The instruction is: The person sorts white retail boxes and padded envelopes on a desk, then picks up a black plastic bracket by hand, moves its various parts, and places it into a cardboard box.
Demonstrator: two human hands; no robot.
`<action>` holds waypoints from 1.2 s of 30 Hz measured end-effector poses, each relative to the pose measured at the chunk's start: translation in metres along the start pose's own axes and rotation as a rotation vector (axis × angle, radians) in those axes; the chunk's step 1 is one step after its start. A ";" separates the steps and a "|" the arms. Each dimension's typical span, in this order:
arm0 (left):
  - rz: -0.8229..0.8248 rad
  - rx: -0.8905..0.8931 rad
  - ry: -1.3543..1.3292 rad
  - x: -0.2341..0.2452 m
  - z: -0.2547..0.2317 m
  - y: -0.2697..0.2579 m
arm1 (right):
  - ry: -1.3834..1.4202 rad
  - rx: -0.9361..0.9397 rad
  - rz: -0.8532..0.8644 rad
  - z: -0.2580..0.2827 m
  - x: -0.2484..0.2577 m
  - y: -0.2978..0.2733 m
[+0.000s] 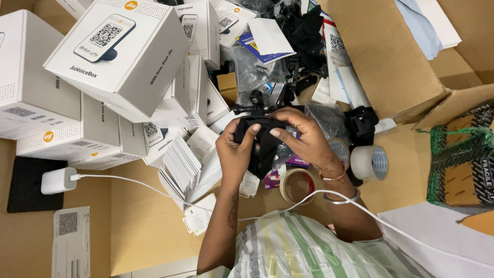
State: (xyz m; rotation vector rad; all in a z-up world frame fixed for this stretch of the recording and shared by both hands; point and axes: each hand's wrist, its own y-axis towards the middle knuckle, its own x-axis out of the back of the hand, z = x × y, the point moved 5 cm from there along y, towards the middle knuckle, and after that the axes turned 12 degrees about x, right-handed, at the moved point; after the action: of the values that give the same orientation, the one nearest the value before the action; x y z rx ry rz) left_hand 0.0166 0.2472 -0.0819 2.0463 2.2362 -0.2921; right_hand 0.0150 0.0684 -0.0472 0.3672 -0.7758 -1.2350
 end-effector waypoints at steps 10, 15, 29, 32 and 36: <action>-0.054 0.013 -0.002 -0.004 0.010 0.012 | 0.039 -0.120 -0.113 -0.012 -0.002 0.002; 0.036 0.075 -0.176 -0.002 0.010 0.018 | 0.296 -0.151 0.076 -0.013 -0.002 0.005; -0.002 0.059 0.048 -0.006 0.004 0.013 | 0.406 -0.339 0.052 -0.026 -0.010 0.007; 0.040 0.061 0.087 -0.005 0.004 0.015 | 0.361 -0.345 0.050 -0.027 -0.008 0.006; 0.110 0.129 0.053 -0.007 0.006 0.015 | 0.265 -0.324 0.022 -0.024 -0.001 0.008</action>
State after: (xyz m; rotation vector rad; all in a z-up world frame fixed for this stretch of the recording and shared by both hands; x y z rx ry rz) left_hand 0.0317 0.2402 -0.0875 2.2578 2.1776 -0.3869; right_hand 0.0376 0.0685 -0.0590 0.2486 -0.3448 -1.2368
